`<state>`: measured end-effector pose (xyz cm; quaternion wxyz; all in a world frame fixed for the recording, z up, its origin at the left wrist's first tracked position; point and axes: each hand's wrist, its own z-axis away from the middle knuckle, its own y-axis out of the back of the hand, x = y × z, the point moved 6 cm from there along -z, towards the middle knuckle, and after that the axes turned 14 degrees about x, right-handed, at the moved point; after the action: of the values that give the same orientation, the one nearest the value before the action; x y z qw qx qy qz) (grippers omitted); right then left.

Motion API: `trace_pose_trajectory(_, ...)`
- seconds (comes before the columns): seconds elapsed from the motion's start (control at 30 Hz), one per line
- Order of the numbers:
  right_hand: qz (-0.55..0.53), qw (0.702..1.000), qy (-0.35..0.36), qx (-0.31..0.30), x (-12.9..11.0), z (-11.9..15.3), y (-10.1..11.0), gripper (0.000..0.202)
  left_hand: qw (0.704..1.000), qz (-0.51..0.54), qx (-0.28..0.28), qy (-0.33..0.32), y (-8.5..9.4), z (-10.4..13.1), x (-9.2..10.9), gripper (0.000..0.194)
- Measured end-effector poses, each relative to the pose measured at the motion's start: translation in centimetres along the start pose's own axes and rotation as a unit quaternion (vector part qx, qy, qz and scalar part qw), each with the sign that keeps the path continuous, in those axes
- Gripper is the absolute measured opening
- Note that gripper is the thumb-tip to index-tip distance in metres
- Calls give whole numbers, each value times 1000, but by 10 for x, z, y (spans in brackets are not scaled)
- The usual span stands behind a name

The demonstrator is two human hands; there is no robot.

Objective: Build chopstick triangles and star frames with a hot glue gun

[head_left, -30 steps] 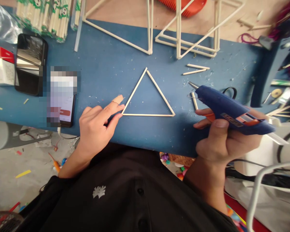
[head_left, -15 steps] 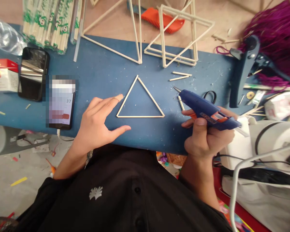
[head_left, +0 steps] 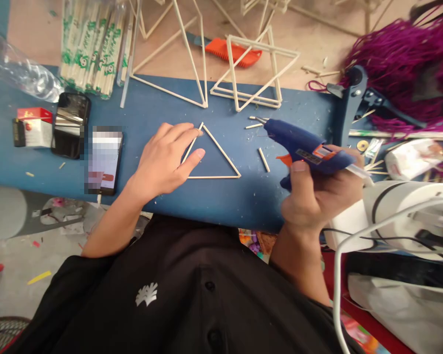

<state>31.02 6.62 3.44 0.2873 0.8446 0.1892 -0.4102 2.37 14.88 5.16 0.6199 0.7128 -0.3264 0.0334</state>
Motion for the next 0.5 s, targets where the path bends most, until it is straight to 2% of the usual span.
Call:
trace_pose_trajectory(0.1,-1,993,55,104,-1,-10,6,35,1000,2,6,0,-1,-1,0,59)
trace_pose_trajectory(0.2,2,988,20,154,11,-17,12,38,1000,10,11,0,-1,1,-2,62)
trace_pose_trajectory(0.27,35,987,12,154,14,-19,16,37,1000,14,18,-1,0,1,-3,64)
trace_pose_trajectory(0.4,187,975,28,119,12,-19,22,37,1000,15,27,-5,-1,0,-4,66)
trace_pose_trajectory(0.5,221,969,14,105,13,-20,20,40,999,17,27,-10,-2,-1,-4,66)
